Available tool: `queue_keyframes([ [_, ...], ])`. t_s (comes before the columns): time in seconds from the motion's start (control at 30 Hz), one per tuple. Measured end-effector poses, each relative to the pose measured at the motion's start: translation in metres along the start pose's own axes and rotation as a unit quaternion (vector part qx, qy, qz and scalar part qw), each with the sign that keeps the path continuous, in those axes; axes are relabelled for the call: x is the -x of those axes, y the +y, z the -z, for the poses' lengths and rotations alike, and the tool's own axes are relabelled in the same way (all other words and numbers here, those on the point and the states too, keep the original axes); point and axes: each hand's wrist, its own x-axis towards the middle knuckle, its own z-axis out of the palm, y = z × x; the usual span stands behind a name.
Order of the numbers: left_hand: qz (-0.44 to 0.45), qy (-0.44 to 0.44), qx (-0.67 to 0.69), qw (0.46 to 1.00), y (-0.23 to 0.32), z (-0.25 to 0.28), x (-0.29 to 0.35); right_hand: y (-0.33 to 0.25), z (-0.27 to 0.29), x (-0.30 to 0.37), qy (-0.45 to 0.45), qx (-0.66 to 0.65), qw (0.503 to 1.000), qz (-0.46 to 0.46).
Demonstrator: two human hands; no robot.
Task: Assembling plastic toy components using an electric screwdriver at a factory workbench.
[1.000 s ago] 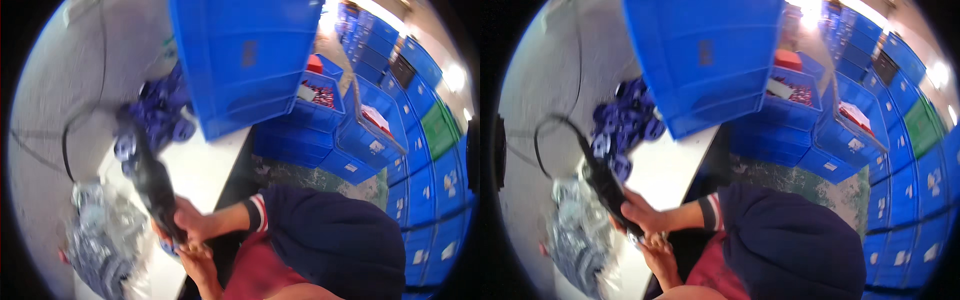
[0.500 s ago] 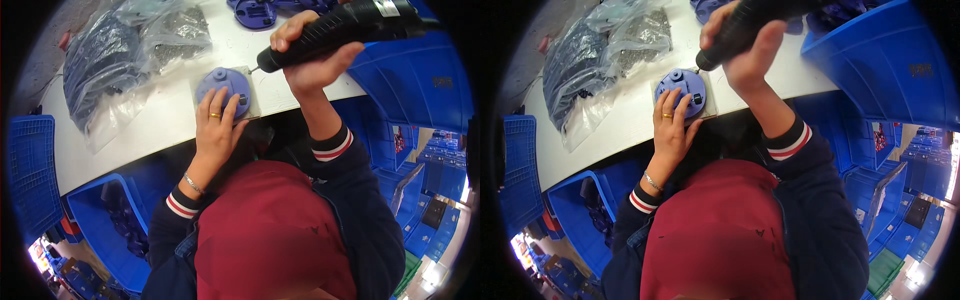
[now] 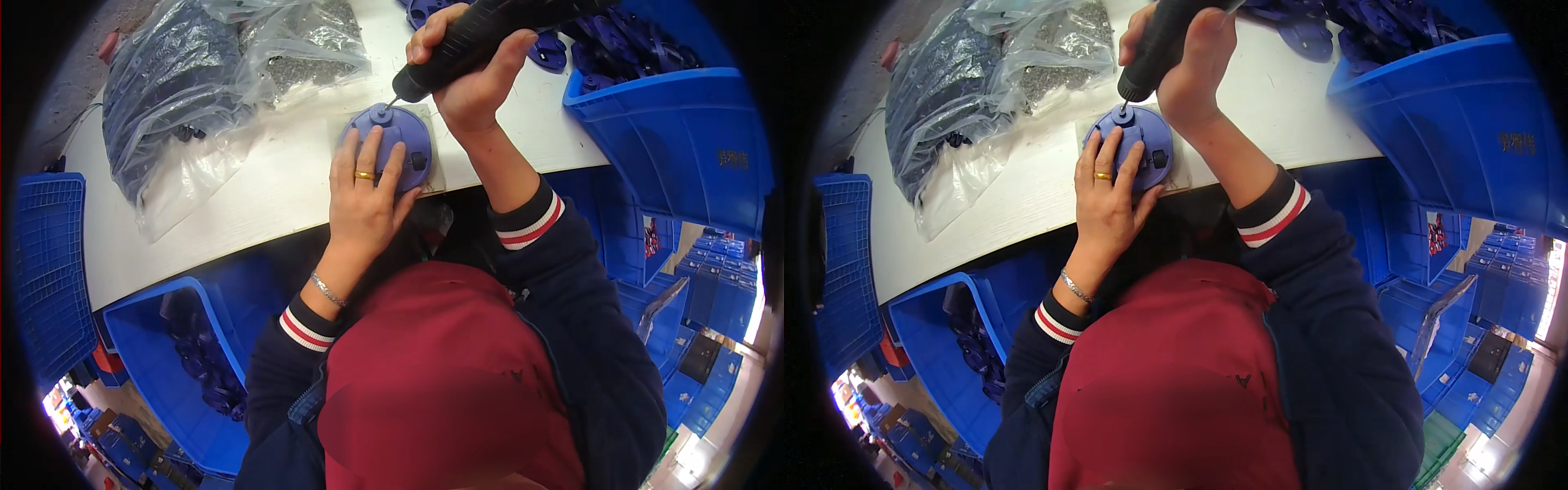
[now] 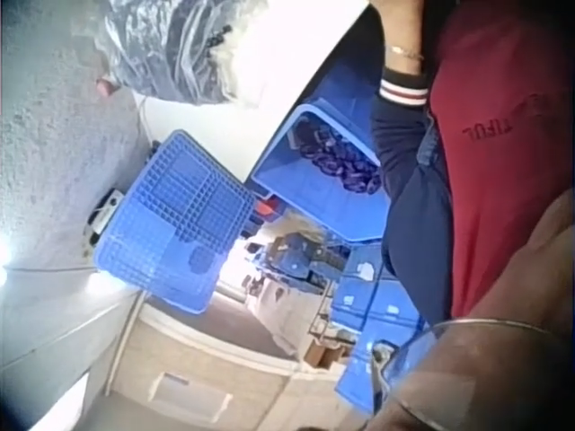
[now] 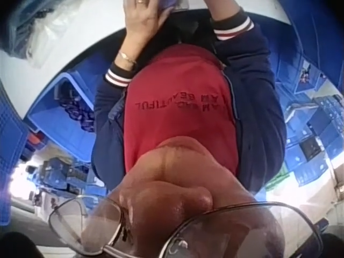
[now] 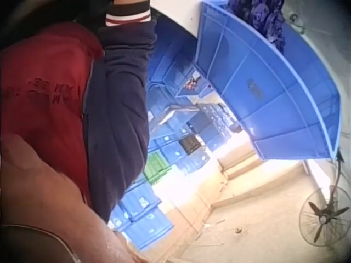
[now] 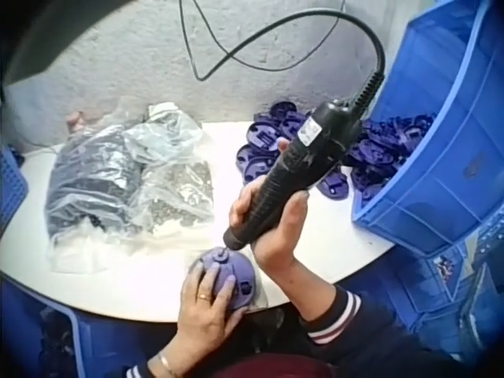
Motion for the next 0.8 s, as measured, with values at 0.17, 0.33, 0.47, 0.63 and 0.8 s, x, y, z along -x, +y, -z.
queue_keyframes([
  [0.17, -0.002, 0.000, -0.002, 1.000, -0.003, -0.001, 0.000, 0.005, 0.001, 0.001, -0.016, 0.041, 0.999, -0.003],
  [0.33, -0.002, 0.001, -0.001, 1.000, -0.004, -0.002, 0.000, 0.011, 0.003, -0.001, -0.047, 0.061, 0.997, 0.009],
  [0.47, -0.002, -0.001, 0.001, 1.000, -0.005, -0.001, 0.000, 0.011, 0.001, 0.001, -0.050, 0.058, 0.997, -0.010],
  [0.63, -0.004, 0.000, 0.002, 1.000, -0.006, -0.002, 0.002, 0.009, -0.009, 0.000, -0.051, 0.057, 0.997, -0.020],
  [0.8, -0.006, 0.002, 0.004, 1.000, -0.006, -0.003, 0.002, -0.001, -0.016, 0.006, 0.050, 0.153, 0.975, -0.153],
])
